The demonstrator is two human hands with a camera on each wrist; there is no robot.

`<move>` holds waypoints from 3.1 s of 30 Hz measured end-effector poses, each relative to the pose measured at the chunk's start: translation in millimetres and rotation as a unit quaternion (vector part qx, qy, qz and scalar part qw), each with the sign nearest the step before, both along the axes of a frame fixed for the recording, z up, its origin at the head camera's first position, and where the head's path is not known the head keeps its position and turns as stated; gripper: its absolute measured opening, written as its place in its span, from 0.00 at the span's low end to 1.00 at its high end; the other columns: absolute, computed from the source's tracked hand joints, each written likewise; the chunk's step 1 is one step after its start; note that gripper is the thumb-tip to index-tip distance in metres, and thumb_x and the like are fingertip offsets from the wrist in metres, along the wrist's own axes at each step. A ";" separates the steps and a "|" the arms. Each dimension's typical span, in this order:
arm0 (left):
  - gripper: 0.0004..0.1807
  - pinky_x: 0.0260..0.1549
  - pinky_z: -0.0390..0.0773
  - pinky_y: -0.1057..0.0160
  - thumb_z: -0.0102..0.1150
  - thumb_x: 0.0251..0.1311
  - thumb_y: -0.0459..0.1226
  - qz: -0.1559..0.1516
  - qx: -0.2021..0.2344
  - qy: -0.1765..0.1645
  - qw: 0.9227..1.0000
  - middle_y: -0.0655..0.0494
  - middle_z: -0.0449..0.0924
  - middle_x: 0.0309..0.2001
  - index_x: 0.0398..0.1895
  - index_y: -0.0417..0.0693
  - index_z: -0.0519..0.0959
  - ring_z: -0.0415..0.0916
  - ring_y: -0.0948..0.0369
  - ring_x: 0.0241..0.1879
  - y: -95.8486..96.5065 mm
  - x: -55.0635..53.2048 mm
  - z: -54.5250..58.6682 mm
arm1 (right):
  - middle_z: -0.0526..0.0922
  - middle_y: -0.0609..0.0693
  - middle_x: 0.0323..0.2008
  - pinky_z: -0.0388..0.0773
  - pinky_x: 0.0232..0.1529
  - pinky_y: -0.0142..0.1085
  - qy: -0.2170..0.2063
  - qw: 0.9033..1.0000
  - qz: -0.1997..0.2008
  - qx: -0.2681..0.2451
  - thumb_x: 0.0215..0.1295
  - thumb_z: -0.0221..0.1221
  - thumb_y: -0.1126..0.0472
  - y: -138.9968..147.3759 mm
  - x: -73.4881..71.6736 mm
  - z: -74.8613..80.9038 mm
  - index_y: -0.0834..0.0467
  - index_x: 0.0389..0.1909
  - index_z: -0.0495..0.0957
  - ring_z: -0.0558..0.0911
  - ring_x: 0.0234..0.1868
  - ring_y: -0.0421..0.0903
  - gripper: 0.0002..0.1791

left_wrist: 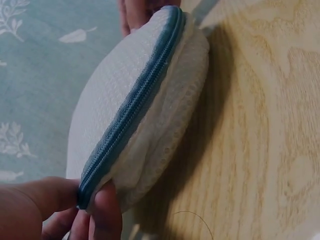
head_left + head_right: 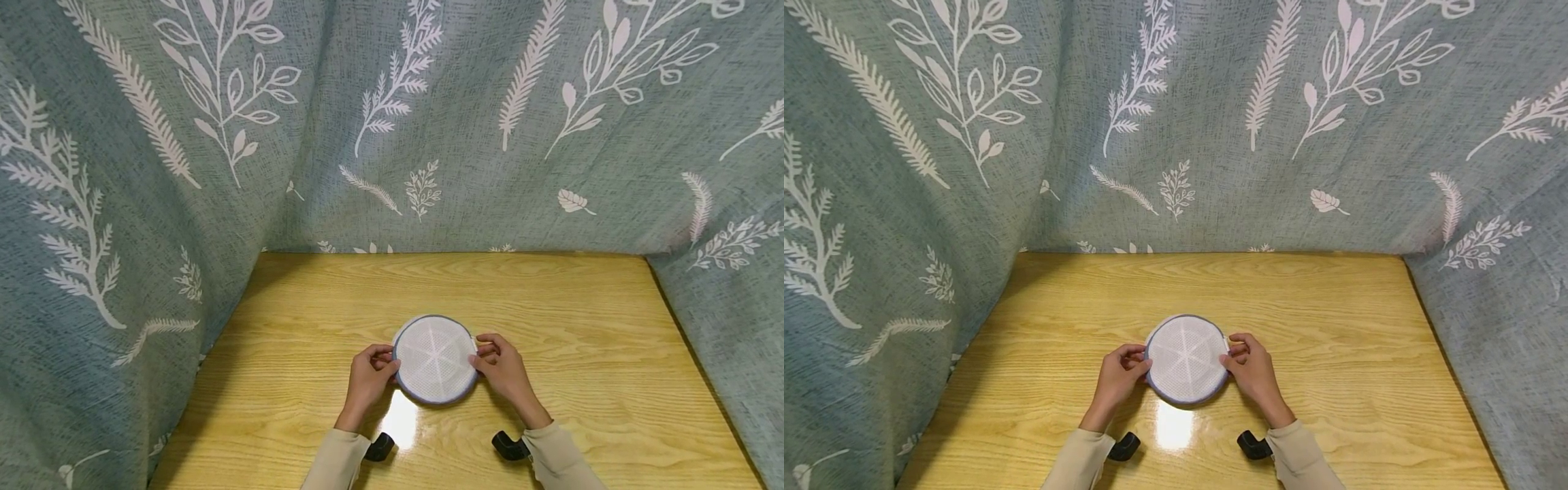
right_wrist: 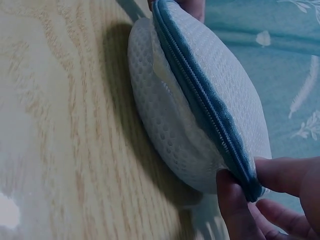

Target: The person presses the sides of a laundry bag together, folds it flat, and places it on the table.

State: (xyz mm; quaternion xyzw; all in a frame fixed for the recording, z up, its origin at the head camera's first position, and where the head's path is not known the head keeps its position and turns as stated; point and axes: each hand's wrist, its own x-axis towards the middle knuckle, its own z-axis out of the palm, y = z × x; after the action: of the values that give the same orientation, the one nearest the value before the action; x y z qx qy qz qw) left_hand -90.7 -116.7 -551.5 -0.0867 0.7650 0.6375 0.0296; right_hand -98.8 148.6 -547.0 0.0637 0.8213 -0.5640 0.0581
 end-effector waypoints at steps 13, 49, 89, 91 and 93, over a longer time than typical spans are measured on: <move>0.15 0.22 0.83 0.70 0.68 0.61 0.21 0.007 -0.002 -0.003 1.000 0.45 0.80 0.37 0.50 0.25 0.82 0.75 0.63 0.31 1.3 2.4 -3.5 | 0.85 0.60 0.40 0.84 0.30 0.30 0.002 1.000 0.008 0.010 0.67 0.67 0.75 -4.2 1.6 -3.9 0.72 0.57 0.78 0.85 0.34 0.44 0.19; 0.31 0.67 0.78 0.48 0.78 0.59 0.46 -0.270 -0.402 0.330 0.810 0.49 0.74 0.72 0.65 0.48 0.83 0.71 0.48 0.73 -2.3 16.7 14.5 | 0.77 0.62 0.58 0.83 0.56 0.56 0.253 0.933 0.135 0.217 0.59 0.77 0.68 -4.1 17.5 5.7 0.65 0.60 0.81 0.78 0.59 0.61 0.28; 0.37 0.70 0.76 0.52 0.78 0.60 0.45 -0.327 -0.381 0.247 0.829 0.53 0.67 0.79 0.72 0.50 0.78 0.65 0.51 0.78 -8.5 12.3 5.5 | 0.71 0.61 0.75 0.77 0.66 0.62 0.340 0.845 0.323 0.256 0.50 0.83 0.56 -8.3 12.8 -8.6 0.62 0.73 0.74 0.72 0.73 0.65 0.48; 0.37 0.70 0.76 0.52 0.77 0.60 0.45 -0.327 -0.379 0.246 0.830 0.52 0.67 0.79 0.72 0.49 0.78 0.65 0.51 0.77 -8.5 11.2 5.3 | 0.71 0.61 0.76 0.77 0.67 0.62 0.338 0.846 0.323 0.258 0.52 0.82 0.56 -8.4 12.3 -8.8 0.62 0.73 0.74 0.71 0.73 0.65 0.48; 0.37 0.70 0.76 0.51 0.77 0.60 0.45 -0.327 -0.379 0.242 0.831 0.52 0.67 0.79 0.73 0.48 0.78 0.65 0.51 0.78 -8.2 9.8 5.4 | 0.70 0.61 0.76 0.76 0.67 0.62 0.332 0.848 0.323 0.257 0.53 0.82 0.56 -8.7 11.1 -9.1 0.62 0.73 0.73 0.71 0.74 0.65 0.47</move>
State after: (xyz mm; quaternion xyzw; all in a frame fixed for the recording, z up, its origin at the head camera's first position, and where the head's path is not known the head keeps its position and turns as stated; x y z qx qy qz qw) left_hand -80.9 -124.9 -546.1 0.3210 0.9131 0.2512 0.0147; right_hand -87.8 139.9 -556.1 -0.3831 0.8816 -0.2695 -0.0575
